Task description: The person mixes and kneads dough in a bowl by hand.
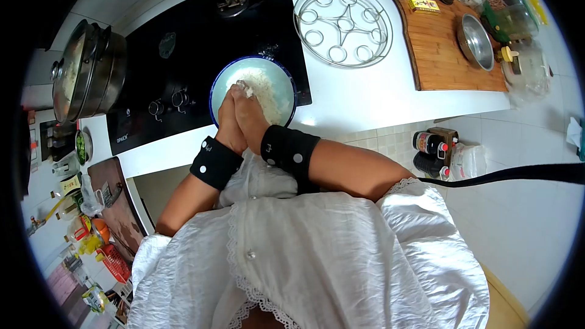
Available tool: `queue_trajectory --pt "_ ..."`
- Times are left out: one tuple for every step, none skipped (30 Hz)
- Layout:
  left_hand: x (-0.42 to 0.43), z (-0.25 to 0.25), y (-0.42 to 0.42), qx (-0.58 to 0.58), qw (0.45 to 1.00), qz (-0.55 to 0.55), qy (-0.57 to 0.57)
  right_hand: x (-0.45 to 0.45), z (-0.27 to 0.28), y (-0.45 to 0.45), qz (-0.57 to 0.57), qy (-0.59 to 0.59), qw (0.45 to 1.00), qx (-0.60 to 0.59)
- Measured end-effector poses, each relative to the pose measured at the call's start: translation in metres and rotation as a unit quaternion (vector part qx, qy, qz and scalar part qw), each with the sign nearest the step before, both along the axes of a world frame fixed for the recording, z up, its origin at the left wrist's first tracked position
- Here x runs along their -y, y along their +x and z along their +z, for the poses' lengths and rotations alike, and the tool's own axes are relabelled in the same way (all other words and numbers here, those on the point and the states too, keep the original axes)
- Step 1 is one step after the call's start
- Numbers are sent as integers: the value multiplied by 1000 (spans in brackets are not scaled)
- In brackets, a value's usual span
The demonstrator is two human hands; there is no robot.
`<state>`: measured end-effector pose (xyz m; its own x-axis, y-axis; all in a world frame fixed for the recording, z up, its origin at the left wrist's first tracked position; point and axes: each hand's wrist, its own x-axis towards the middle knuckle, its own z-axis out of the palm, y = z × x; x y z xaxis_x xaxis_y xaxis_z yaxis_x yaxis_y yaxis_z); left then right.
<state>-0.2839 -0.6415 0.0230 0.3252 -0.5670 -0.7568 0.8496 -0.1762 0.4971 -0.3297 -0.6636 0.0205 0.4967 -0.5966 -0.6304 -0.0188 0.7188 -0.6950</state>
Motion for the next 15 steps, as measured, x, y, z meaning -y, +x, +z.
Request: queue_trajectory --pt "-1 2 -4 -4 1000 5 11 5 4 0 -3 46 999 -12" --pt "-1 6 -10 -7 1000 11 24 15 7 1 -6 93 995 -24" --pt "0 10 -13 -8 999 18 36 20 11 2 -8 138 990 -34" --pt "-1 11 -13 -10 999 16 35 19 10 2 -15 136 990 -20" --pt "-2 12 -13 -12 999 14 35 17 9 2 -23 134 991 -6" --pt "-2 13 -13 -15 999 11 34 17 7 1 -31 131 991 8" --pt "-4 11 -12 -19 999 10 23 12 5 1 -19 86 996 -2" --pt "-4 8 -9 -23 1000 11 9 6 2 1 -5 39 999 -12" --pt "-5 4 -5 -26 1000 14 -4 3 -1 2 11 -7 1000 -21" --pt "-6 0 0 -48 999 12 -7 1 -3 3 10 -16 999 -26" --pt "-7 -5 6 -69 997 9 -12 -1 -6 4 10 -25 999 -32" --pt "-6 -12 11 -90 996 7 -18 -1 -9 5 11 -36 999 -36" --pt "-6 -18 13 -92 995 12 -23 -2 -12 5 11 -45 998 -42" --pt "-8 -24 12 -74 997 6 -25 -4 -14 6 12 -53 997 -46" --pt "-9 -21 11 -56 998 0 -27 -4 -14 7 13 -63 997 -50"
